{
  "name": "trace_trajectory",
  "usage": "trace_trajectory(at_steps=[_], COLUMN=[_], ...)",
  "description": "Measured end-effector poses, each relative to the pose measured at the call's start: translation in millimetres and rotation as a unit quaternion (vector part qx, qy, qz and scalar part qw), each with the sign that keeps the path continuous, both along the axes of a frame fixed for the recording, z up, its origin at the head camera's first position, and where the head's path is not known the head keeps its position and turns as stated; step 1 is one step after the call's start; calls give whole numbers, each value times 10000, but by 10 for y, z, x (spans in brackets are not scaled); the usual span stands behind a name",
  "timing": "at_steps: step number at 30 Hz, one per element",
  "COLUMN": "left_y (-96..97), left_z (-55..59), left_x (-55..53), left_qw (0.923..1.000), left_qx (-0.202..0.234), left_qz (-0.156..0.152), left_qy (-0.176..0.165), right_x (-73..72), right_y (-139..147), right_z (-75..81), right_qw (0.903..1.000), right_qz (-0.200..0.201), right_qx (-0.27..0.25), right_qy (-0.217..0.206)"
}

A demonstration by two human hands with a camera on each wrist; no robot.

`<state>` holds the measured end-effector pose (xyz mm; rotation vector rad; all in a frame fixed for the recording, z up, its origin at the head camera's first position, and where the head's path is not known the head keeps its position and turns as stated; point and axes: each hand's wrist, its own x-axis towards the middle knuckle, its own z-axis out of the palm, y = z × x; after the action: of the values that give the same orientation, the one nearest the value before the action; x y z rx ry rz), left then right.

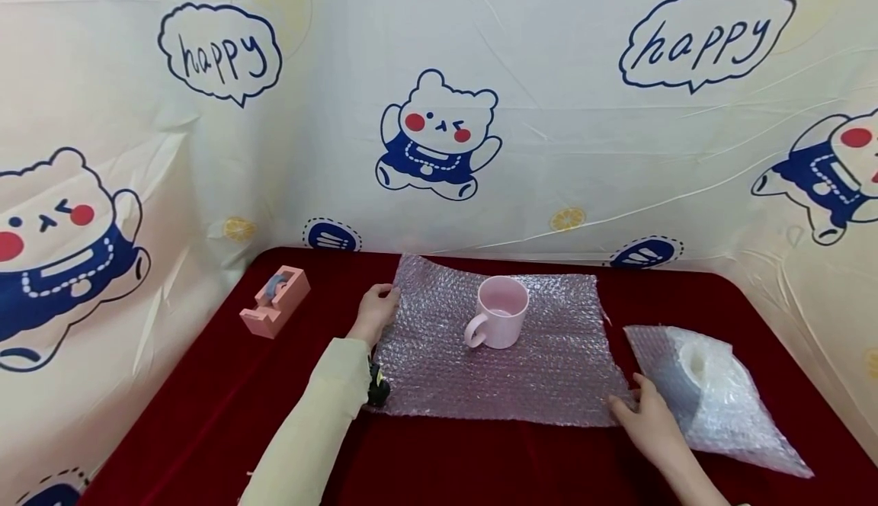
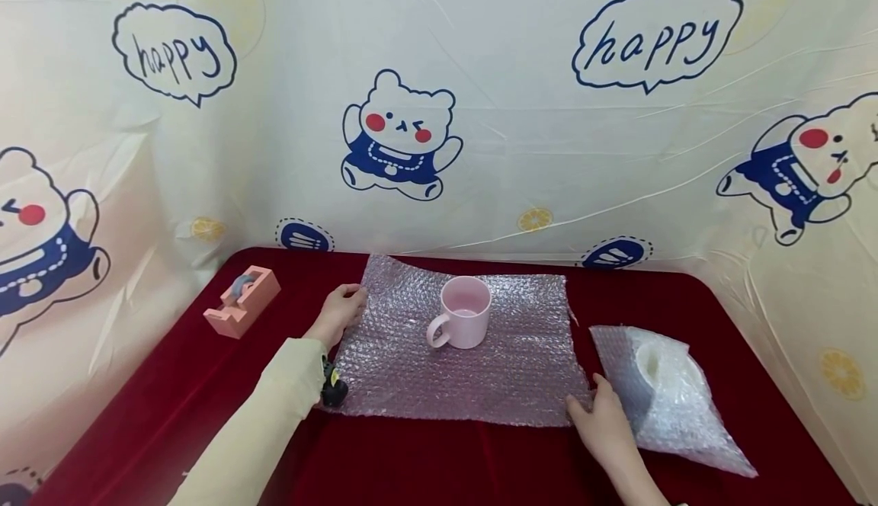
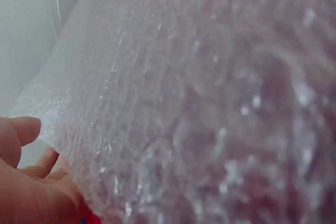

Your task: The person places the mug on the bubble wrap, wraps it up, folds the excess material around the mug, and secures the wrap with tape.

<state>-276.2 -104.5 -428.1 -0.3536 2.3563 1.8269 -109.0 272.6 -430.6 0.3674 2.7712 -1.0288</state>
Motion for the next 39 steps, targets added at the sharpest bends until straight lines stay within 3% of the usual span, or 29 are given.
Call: trace_trajectory(at_steps=[3, 6, 8, 10, 14, 15, 25, 28, 32, 38, 39], left_y=[9, 13, 15, 19, 18, 18, 30, 41, 52, 45, 45], left_z=[-10, -25, -31, -32, -30, -29, 0, 25, 60, 96, 95], left_x=[-14, -35, -46, -50, -51, -51, -71, -75, -76, -70, -69], left_qw=[9999, 9993, 9987, 9984, 9986, 9987, 9989, 9990, 9991, 9991, 9990], left_qx=[-127, -353, -486, -550, -522, -517, -457, -427, -391, -392, -406], left_qz=[-29, -83, -94, -68, -21, -10, 8, -12, -50, -101, -103], left_qy=[71, 83, 111, 97, 18, -22, 87, 141, 143, 154, 163], right_x=[15, 17, 14, 19, 34, 38, -45, -99, -212, -418, -452], right_y=[32, 80, 122, 162, 188, 183, 89, 58, -37, -313, -368], right_z=[-20, -34, -47, -66, -91, -87, 118, 201, 335, 602, 645], right_qw=[9962, 9827, 9684, 9482, 9114, 9056, 8866, 8699, 8521, 8365, 8375], right_qz=[-256, -424, -542, -649, -744, -739, -761, -722, -752, -993, -1001], right_qx=[-833, -1781, -2387, -3044, -3989, -4125, -4555, -4878, -5171, -5372, -5353], right_qy=[-65, -268, -481, -635, -683, -657, -267, 28, 291, 429, 461])
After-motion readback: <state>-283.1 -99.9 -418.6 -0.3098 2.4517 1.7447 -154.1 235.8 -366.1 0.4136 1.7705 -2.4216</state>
